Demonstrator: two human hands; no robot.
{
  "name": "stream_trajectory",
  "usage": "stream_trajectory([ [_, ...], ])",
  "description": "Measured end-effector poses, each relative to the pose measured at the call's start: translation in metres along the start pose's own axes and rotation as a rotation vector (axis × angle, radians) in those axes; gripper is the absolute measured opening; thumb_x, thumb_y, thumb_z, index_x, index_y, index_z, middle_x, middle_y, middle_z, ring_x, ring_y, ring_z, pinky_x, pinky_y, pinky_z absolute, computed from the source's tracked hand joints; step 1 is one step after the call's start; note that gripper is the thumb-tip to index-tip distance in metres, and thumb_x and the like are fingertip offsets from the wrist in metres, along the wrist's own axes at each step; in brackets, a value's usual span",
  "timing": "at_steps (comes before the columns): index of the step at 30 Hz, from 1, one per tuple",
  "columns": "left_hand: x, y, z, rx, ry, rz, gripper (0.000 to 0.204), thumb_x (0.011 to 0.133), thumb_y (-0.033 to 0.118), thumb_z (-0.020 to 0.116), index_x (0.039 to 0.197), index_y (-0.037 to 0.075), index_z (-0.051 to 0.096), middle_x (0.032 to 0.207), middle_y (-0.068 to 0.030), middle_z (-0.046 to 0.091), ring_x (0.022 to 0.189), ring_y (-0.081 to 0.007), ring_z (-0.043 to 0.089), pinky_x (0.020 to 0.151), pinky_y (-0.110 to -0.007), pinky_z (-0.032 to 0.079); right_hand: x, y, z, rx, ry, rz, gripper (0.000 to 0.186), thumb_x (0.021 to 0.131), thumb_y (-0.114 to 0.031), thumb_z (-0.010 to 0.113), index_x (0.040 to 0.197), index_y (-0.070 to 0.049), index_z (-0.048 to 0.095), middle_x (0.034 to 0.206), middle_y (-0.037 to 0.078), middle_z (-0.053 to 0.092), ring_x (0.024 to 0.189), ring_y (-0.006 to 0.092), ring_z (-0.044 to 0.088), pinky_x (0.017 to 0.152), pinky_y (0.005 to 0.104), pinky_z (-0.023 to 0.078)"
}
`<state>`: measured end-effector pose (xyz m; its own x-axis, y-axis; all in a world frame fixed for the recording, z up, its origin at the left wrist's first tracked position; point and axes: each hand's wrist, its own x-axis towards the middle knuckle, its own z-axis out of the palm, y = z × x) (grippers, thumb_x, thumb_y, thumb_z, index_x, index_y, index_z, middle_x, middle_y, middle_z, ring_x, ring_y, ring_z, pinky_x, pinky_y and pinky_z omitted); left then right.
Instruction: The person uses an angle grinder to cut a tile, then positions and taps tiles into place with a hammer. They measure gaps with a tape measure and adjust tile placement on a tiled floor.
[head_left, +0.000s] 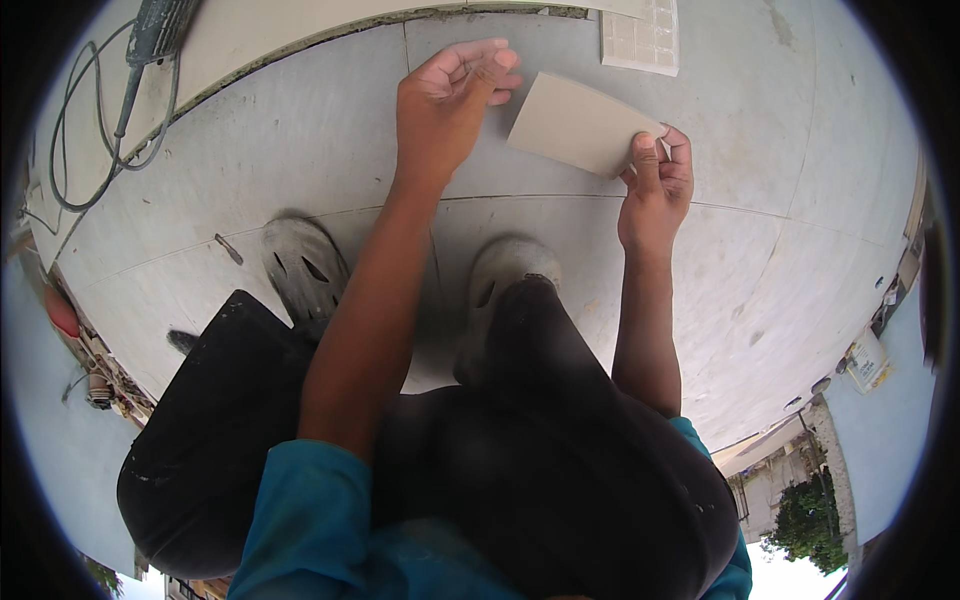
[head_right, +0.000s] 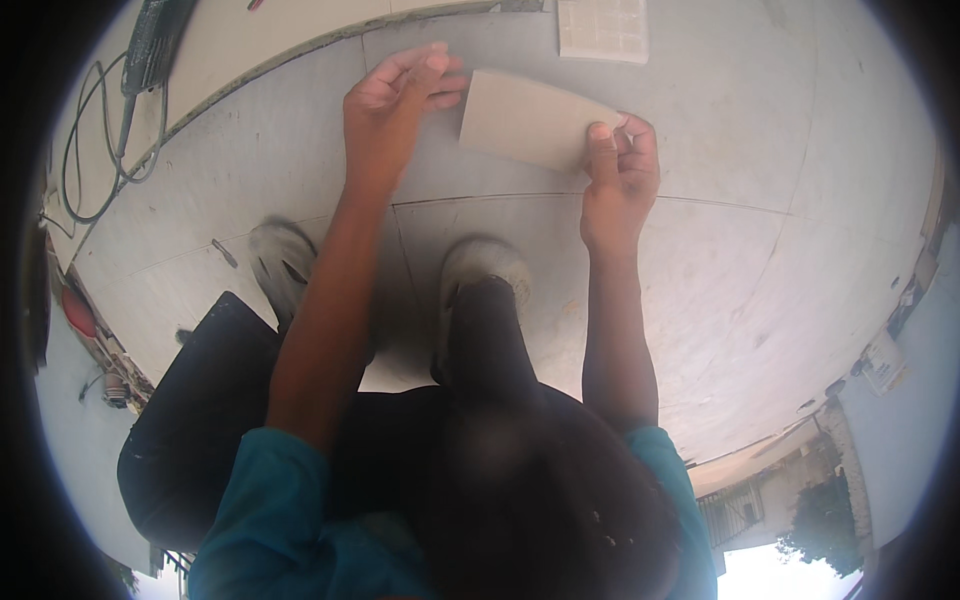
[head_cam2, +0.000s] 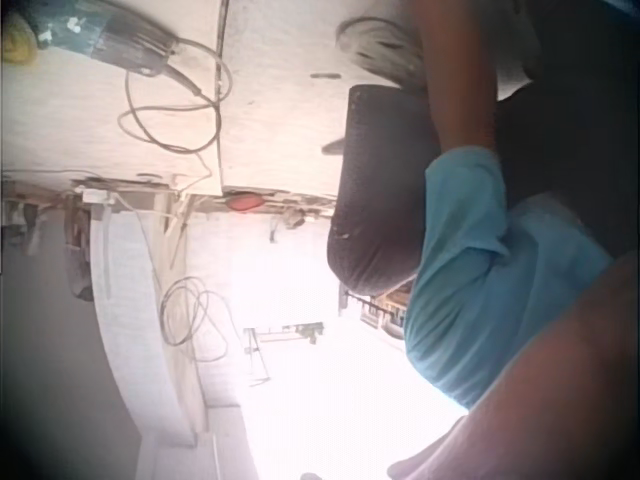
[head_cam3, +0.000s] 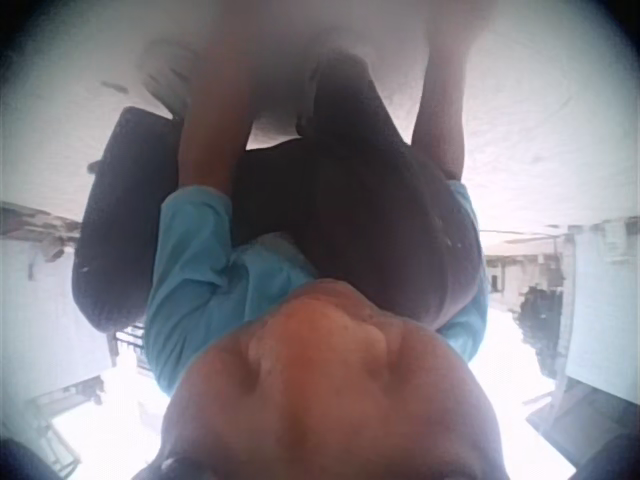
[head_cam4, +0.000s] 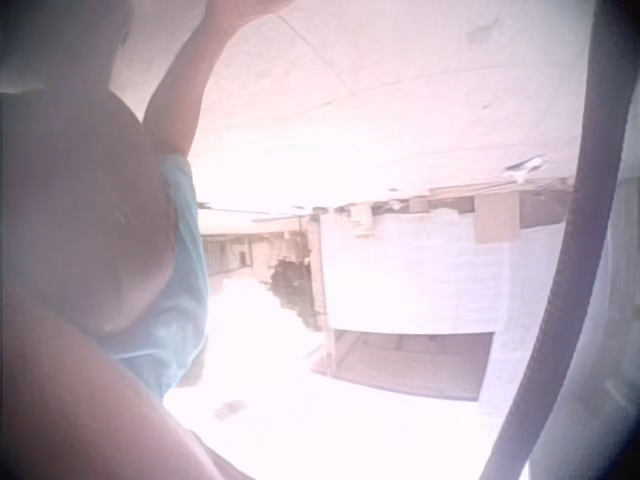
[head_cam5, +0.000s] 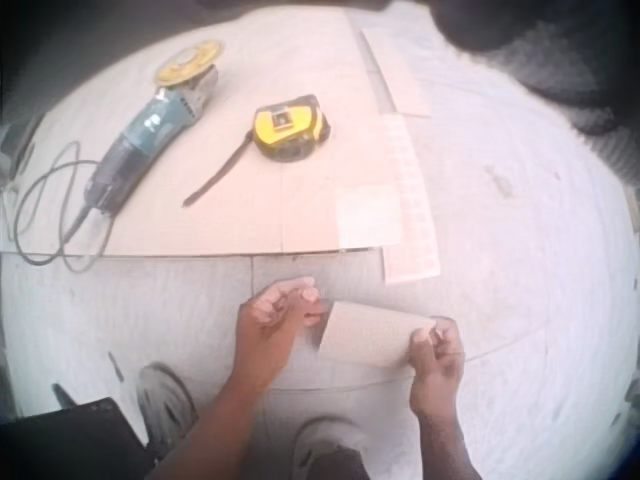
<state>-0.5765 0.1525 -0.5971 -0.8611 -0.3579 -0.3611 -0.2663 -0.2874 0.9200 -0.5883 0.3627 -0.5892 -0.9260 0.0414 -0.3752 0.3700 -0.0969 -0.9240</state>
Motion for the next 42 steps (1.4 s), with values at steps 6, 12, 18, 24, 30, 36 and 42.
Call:
stream_trajectory([
  [6,0.026,0.011,0.026,-0.323,0.125,-0.077,0.044,0.099,0.024,0.059,0.124,-0.012,0.054,0.119,-0.0237,0.063,0.109,-0.0289,0.065,0.095,-0.037,0.054,-0.022,0.006,-0.056,-0.11,0.115,0.08,0.03,0.097,-0.027,0.064,0.113,-0.004,0.054,0.104,0.01,0.067,0.092,0.0129,0.061,0.073,0.0278,0.05],
  [12,0.034,0.002,0.028,-0.76,0.044,-0.162,0.047,0.103,0.026,0.052,0.133,-0.009,0.046,0.137,-0.0215,0.053,0.129,-0.0289,0.052,0.11,-0.039,0.043,-0.039,0.014,-0.106,-0.158,0.233,0.046,0.028,0.098,-0.028,0.063,0.11,-0.004,0.058,0.101,0.008,0.067,0.096,0.0143,0.06,0.089,0.0305,0.046],
  [18,0.037,-0.004,0.035,-0.853,0.071,-0.134,0.042,0.104,0.02,0.047,0.135,-0.008,0.045,0.14,-0.018,0.052,0.133,-0.0269,0.048,0.116,-0.039,0.037,-0.058,0.018,-0.132,-0.184,0.341,0.059,0.017,0.1,-0.017,0.058,0.109,-0.003,0.06,0.1,0.005,0.067,0.093,0.0123,0.061,0.086,0.0283,0.048],
  [24,0.04,-0.01,0.042,-0.794,0.208,-0.037,0.041,0.104,0.019,0.047,0.132,-0.01,0.045,0.137,-0.02,0.053,0.129,-0.0283,0.051,0.116,-0.039,0.037,-0.064,0.02,-0.134,-0.234,0.414,0.042,0.02,0.1,-0.021,0.06,0.109,-0.003,0.062,0.099,0.006,0.068,0.093,0.01,0.06,0.086,0.024,0.045],
  [30,0.043,-0.007,0.035,-0.849,0.22,-0.039,0.052,0.1,0.017,0.055,0.137,-0.014,0.035,0.136,-0.0242,0.048,0.131,-0.0326,0.048,0.112,-0.042,0.043,-0.065,0.022,-0.136,-0.242,0.44,0.065,0.021,0.1,-0.021,0.059,0.109,-0.003,0.062,0.1,0.006,0.069,0.093,0.0088,0.059,0.087,0.0231,0.044],
  [36,0.03,0.011,0.036,-0.848,0.178,-0.033,0.054,0.099,0.006,0.048,0.141,-0.016,0.022,0.139,-0.0244,0.039,0.138,-0.0352,0.036,0.116,-0.045,0.039,-0.066,0.022,-0.133,-0.228,0.46,0.101,0.021,0.1,-0.021,0.06,0.109,-0.003,0.062,0.101,0.007,0.069,0.094,0.0084,0.059,0.087,0.0226,0.043],
  [42,0.026,0.019,0.063,-0.581,0.356,0.051,0.058,0.093,0.004,0.055,0.136,-0.021,0.024,0.134,-0.0263,0.041,0.128,-0.0369,0.048,0.11,-0.042,0.048,-0.066,0.026,-0.135,-0.194,0.474,0.071,0.023,0.099,-0.024,0.061,0.109,-0.003,0.062,0.098,0.006,0.07,0.091,0.0084,0.059,0.085,0.0231,0.044],
])
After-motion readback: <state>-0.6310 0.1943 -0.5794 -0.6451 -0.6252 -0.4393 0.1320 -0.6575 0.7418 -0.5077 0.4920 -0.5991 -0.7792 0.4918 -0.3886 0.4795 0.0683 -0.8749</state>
